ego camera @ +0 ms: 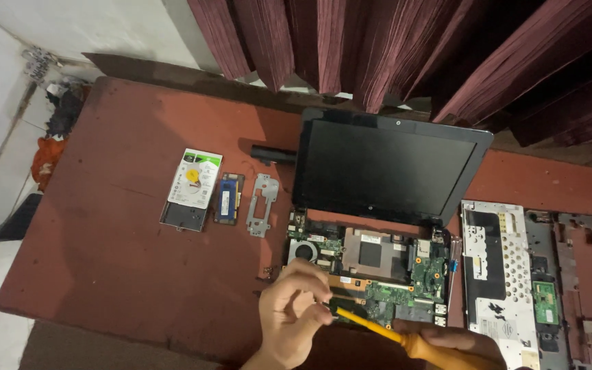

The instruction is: Disassembling and repairing a laptop's internal hardware using a screwdriver and manual manipulation of connectors.

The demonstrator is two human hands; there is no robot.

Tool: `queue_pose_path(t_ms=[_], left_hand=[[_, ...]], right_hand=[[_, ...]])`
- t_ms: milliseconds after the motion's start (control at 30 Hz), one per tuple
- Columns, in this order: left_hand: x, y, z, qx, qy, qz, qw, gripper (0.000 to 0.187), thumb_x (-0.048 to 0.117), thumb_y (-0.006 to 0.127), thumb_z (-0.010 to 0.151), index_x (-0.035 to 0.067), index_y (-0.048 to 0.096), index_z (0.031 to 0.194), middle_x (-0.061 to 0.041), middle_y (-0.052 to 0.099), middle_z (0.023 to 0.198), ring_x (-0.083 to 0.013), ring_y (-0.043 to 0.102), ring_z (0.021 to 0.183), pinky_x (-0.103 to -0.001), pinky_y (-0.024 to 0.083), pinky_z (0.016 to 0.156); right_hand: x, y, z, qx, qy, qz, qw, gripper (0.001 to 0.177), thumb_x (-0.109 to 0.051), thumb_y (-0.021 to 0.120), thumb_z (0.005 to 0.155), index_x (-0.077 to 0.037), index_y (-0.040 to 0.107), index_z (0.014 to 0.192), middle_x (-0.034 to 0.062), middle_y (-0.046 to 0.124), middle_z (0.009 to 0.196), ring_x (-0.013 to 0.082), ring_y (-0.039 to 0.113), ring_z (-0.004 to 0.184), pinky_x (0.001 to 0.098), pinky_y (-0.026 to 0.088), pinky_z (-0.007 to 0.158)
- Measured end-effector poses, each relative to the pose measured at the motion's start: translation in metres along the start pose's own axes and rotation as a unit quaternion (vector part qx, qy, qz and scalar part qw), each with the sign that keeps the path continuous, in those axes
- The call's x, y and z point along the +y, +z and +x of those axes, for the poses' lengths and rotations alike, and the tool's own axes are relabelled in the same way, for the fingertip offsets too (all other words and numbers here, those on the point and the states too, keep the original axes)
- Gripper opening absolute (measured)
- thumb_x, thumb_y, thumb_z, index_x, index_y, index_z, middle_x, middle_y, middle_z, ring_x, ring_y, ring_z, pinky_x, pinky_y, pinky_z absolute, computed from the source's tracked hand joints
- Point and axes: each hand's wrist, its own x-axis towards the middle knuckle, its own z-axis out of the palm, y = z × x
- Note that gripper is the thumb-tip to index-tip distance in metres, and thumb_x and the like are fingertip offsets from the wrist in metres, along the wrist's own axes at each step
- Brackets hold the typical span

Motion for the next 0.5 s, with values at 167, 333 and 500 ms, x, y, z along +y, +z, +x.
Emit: queue_pose_path(t_ms=[167,333,500], left_hand=[[0.004,-0.018,0.012,-0.073,0.047,0.168,0.982,0.053,0.04,0.076,0.085,0.007,0.057,0.122,-0.004,0.054,0.098,-0.0139,0.051,0.08,-0.031,0.047,0.081],[-0.012,-0.065,0.011,-0.111,0.081,0.556,0.82,0.038,0.038,0.06,0.089,0.018,0.059,0.121,-0.003,0.057,0.114,-0.0221,0.052,0.11,-0.049,0.033,0.097],[-0.013,-0.081,0.004,-0.123,-0.039,0.647,0.751,0.045,0.045,0.059,0.086,0.027,0.057,0.127,0.0,0.05,0.129,-0.033,0.035,0.125,-0.051,0.025,0.093]], right_hand=[[0.028,-0.041,-0.007,-0.137,-0.513,-0.33,0.78,0.031,0.003,0.067,0.074,0.004,0.076,0.104,0.0272,0.079,0.114,0.0387,0.078,0.108,0.0474,0.058,0.1],[-0.017,-0.018,0.041,-0.449,-0.371,-0.526,0.62,0.064,-0.053,0.037,0.102,-0.009,0.035,0.149,0.0124,0.034,0.157,0.0279,0.028,0.146,0.0527,0.013,0.119],[0.07,0.092,-0.003,-0.008,-0.75,-0.298,0.59,0.038,-0.01,0.062,0.083,-0.015,0.029,0.101,0.0227,0.067,0.09,0.0303,0.071,0.087,0.0387,0.067,0.072]])
